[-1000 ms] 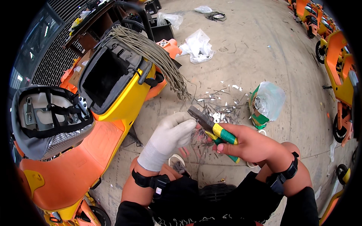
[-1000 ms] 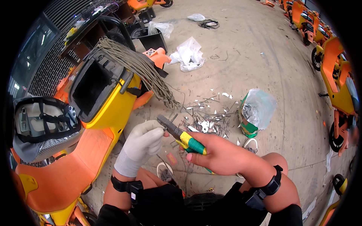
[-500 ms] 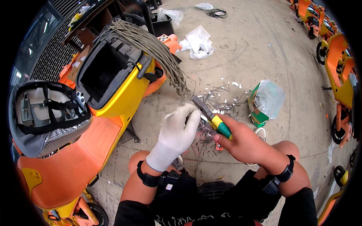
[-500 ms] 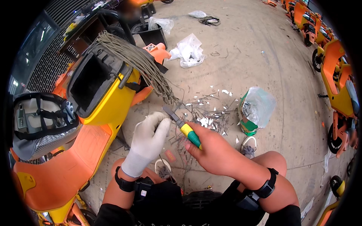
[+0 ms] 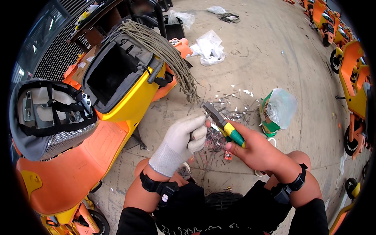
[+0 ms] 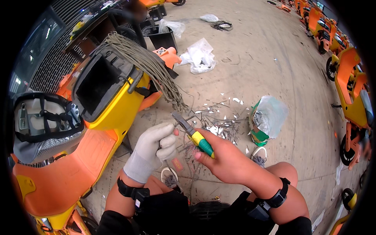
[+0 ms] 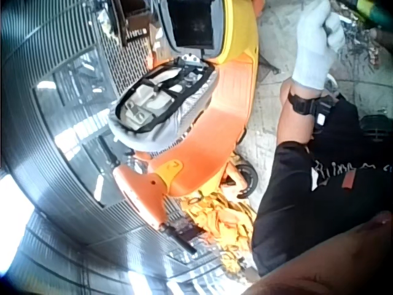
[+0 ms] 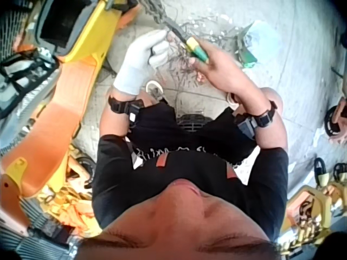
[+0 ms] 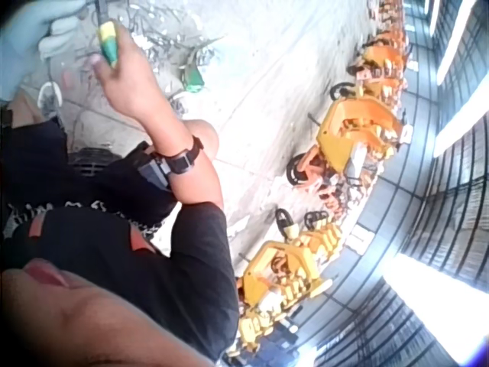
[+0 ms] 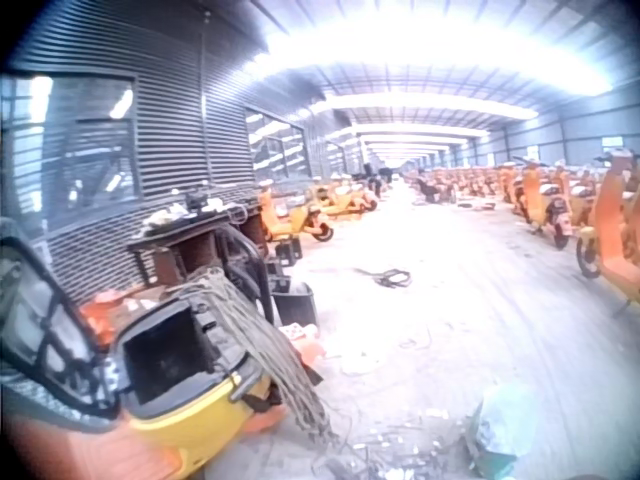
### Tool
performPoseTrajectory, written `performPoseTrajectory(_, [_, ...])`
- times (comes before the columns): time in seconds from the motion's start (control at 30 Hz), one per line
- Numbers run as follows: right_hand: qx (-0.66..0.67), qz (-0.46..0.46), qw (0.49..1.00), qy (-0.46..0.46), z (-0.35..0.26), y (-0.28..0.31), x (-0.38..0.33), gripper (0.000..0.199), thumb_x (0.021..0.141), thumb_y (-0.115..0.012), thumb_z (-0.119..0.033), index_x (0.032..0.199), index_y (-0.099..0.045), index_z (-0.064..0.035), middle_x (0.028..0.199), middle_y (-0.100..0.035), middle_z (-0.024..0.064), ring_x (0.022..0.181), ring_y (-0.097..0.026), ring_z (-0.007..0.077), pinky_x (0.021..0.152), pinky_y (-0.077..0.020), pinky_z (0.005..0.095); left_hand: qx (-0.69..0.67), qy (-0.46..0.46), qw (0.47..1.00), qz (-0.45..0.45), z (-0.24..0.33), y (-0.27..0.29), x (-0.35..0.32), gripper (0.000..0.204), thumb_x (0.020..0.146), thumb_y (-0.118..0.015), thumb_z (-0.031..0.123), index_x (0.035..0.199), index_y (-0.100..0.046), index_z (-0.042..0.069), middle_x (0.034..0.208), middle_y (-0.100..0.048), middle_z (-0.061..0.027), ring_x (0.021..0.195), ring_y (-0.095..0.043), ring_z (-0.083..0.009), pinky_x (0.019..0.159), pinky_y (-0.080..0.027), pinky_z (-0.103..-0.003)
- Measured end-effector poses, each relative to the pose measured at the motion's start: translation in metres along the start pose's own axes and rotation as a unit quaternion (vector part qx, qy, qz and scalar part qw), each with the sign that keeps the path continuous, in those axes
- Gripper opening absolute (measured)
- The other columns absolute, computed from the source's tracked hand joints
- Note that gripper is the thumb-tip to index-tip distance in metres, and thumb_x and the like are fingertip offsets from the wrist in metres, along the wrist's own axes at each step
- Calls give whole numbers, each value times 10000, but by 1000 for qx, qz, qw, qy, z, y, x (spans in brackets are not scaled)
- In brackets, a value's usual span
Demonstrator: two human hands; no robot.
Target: The person uses pliers to cut and pull wires from a bundle while working on a scooter.
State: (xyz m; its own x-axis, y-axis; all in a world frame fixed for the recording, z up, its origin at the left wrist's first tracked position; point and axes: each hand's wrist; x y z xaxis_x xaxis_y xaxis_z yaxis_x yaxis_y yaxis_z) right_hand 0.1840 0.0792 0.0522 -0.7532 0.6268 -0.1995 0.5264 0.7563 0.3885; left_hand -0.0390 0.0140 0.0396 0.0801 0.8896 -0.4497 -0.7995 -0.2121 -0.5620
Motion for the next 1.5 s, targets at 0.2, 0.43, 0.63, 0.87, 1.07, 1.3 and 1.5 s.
performPoseTrajectory(0.2, [-50, 39, 995, 73, 13, -6, 1, 551, 974, -668, -183, 1456, -449, -30, 1233, -632, 269, 1123, -618, 449, 941, -500, 453, -53, 15, 998, -42, 0, 8, 2, 210, 1051, -508, 249, 1012, -576, 54, 675, -400, 60, 469, -293, -57, 471, -238, -246])
performPoseTrajectory(0.43, [-39, 37, 998, 39, 3, 3, -2, 504, 968, -678, -179, 1413, -495, -26, 1143, -656, 257, 1058, -637, 431, 897, -504, 439, 374, -200, 898, 117, -1, -7, 5, 183, 1009, -587, 173, 1110, -595, 20, 781, -578, 17, 616, -494, -54, 567, -396, -223])
performPoseTrajectory(0.63, [5, -12, 1000, -7, -2, 13, -6, 439, 978, -680, -184, 1360, -531, -27, 980, -657, 176, 873, -631, 290, 807, -500, 385, 514, -289, 800, 115, -3, -1, 4, 149, 984, -617, 125, 1078, -602, 10, 849, -614, -5, 699, -542, -59, 626, -430, -225])
performPoseTrajectory(0.87, [143, -101, 983, -60, -1, 21, -7, 296, 1005, -659, -175, 1246, -588, -18, 980, -673, 51, 848, -613, 127, 783, -509, 304, 407, -227, 877, 114, -4, 1, 8, 131, 981, -627, 139, 1024, -582, 24, 860, -613, 0, 767, -569, -65, 693, -465, -233])
performPoseTrajectory(1.07, [192, -146, 967, -81, -3, 27, -11, 281, 1021, -635, -183, 1233, -584, -4, 997, -671, 44, 859, -638, 121, 779, -528, 299, 412, -206, 882, 97, -1, 4, 8, 140, 956, -650, 120, 1022, -599, 7, 866, -626, -7, 796, -575, -78, 730, -483, -257])
performPoseTrajectory(1.3, [220, -133, 964, -68, 3, 23, -13, 290, 1024, -627, -160, 1264, -579, -6, 1031, -665, 33, 868, -615, 115, 794, -513, 291, 468, -239, 845, 95, -6, 10, 17, 160, 973, -622, 140, 1043, -623, -5, 850, -621, -22, 806, -568, -89, 746, -484, -282])
performPoseTrajectory(1.5, [142, -43, 989, -18, 17, 8, -2, 373, 996, -661, -178, 1294, -552, 18, 1045, -636, 92, 910, -563, 183, 832, -490, 340, 432, -180, 880, 88, -3, -9, 9, 184, 1016, -580, 158, 1056, -614, -18, 828, -610, -9, 777, -566, -72, 728, -480, -246])
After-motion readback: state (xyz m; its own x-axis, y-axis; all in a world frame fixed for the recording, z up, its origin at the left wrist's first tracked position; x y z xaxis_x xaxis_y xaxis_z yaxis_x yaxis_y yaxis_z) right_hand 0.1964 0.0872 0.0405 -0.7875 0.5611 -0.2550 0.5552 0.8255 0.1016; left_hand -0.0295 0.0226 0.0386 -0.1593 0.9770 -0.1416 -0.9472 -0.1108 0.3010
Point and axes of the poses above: each hand's wrist, its own x-axis towards the middle knuckle, its own y-axis out of the back of the hand, z = x × y
